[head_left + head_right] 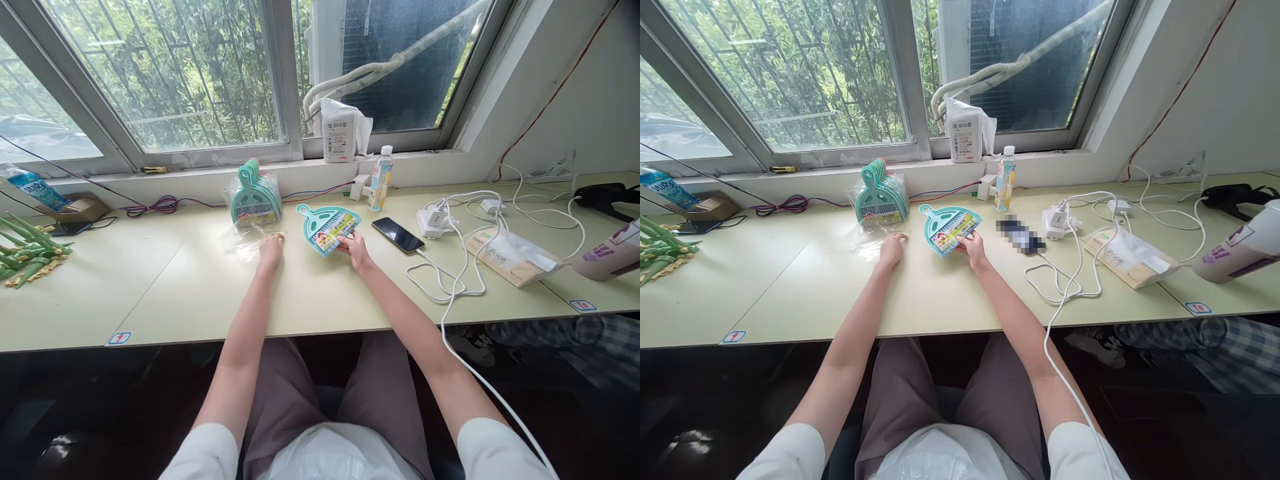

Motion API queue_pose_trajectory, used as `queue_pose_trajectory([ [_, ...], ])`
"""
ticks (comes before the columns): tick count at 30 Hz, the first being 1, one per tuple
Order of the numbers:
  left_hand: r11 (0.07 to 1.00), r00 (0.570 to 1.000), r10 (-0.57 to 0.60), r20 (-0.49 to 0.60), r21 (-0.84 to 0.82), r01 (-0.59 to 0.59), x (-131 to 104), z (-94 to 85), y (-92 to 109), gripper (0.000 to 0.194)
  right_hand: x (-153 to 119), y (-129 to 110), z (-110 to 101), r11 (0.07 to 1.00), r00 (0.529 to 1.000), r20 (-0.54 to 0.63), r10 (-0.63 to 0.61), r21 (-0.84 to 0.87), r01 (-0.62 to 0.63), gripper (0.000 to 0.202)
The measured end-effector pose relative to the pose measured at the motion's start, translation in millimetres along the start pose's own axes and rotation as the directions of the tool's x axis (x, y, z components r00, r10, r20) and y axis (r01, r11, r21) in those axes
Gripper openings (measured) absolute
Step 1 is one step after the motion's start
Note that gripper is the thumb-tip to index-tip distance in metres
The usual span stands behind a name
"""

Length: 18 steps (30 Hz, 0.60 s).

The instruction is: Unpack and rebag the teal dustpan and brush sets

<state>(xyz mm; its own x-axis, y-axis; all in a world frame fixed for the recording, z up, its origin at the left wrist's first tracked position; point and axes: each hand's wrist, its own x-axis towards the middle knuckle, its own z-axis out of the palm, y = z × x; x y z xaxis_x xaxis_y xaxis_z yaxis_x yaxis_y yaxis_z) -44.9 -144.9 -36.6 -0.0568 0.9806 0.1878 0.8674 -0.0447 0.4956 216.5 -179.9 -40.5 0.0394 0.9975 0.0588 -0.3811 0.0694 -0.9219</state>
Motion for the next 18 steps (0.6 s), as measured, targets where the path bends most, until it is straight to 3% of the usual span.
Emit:
queue_pose_trajectory([
  [1,0.993,0.991,0.113,0.07,-0.052,-0.109,-1,2.0,5,0.046,0,-1,0,1.0,1.0,-0.004,0.004,-0.001,-0.004,0.028],
  [3,0.939,0.922,0.324,0.21,-0.193,-0.286,-2,5.0,18,0.043,0,-2,-1,1.0,1.0,-0.012,0.016,-0.004,-0.016,0.028],
  [5,0.889,0.858,0.432,0.279,-0.29,-0.353,-4,6.4,29,0.038,-1,-4,-1,0.999,0.999,-0.022,0.03,-0.01,-0.031,0.028],
  [6,0.884,0.857,0.438,0.272,-0.305,-0.355,-4,6.5,33,0.035,-1,-5,-1,0.999,0.999,-0.029,0.038,-0.014,-0.038,0.027],
  [10,0.936,0.939,0.305,0.159,-0.233,-0.265,-6,7.0,35,0.037,1,-8,-3,0.997,0.997,-0.043,0.07,-0.033,-0.071,0.026],
  [14,0.992,0.991,0.124,-0.056,0.023,-0.123,-9,12.6,31,0.043,5,-12,-10,0.992,0.992,-0.02,0.123,-0.032,-0.124,0.026],
  [16,0.994,0.997,0.053,-0.054,0.094,-0.048,-10,15.7,30,0.052,7,-16,-15,0.987,0.988,-0.005,0.157,-0.042,-0.157,0.027],
  [18,0.993,1.0,0.008,-0.006,0.117,-0.008,-11,17.1,30,0.046,9,-19,-20,0.98,0.982,0.009,0.19,-0.063,-0.189,0.026],
])
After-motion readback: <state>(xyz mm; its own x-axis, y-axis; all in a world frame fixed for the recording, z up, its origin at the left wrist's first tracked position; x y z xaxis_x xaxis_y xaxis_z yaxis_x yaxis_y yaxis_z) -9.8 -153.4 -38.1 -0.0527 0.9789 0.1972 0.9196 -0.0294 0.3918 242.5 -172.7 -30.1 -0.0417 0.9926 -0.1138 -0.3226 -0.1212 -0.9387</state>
